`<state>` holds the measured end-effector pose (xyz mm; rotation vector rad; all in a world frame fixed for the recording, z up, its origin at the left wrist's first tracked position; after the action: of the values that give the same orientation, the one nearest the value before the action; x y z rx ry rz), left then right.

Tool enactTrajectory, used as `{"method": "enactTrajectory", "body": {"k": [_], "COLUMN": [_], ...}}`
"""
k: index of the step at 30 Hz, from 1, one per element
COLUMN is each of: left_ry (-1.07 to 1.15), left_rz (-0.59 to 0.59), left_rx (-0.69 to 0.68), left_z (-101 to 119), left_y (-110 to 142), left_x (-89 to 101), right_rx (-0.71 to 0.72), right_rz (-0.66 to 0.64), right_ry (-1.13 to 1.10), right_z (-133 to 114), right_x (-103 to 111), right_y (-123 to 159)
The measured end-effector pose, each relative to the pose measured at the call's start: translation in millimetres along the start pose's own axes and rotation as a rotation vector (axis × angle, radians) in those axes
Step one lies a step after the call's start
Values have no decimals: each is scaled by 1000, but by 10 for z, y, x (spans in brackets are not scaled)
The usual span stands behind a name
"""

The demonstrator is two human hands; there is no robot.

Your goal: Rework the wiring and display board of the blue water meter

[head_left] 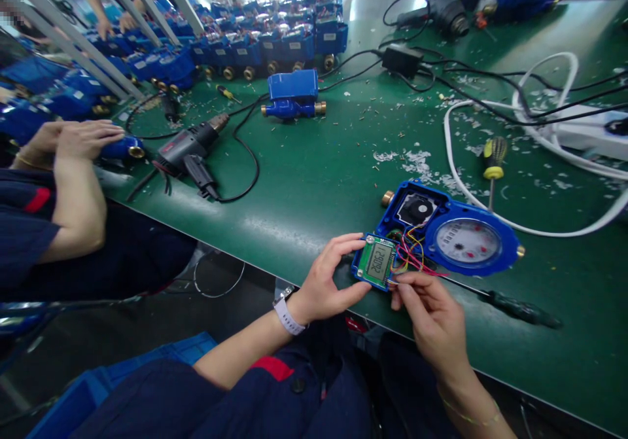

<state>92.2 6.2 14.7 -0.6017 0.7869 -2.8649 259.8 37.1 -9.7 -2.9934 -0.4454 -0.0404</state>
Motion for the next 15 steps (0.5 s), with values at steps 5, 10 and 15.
{"method": "enactTrajectory", "body": {"k": [5, 10, 15], "left_ry": [-25, -64, -101], "left_rz": [42, 74, 179], "left_rx": [-5, -14, -109], "left_z": [5, 24, 109], "left_y": [-2, 30, 100], "left_x": [17, 45, 132], "right_rx": [28, 43, 23], "right_rz": [-3, 64, 123], "right_ry": [33, 43, -6], "right_z": [-21, -22, -19], "right_x": [-38, 0, 24], "right_y": [-14, 13, 19]}}
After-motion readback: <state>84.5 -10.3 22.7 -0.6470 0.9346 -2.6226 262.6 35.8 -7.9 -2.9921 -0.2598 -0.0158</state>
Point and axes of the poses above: each hand's wrist, its own y-axis away from the middle knuckle, its own x-axis out of the back of the hand, z = x × y, the point moved 8 cm from there along -y, towards the middle knuckle, and after that the axes turned 4 degrees about -x, right-handed, at the moved point
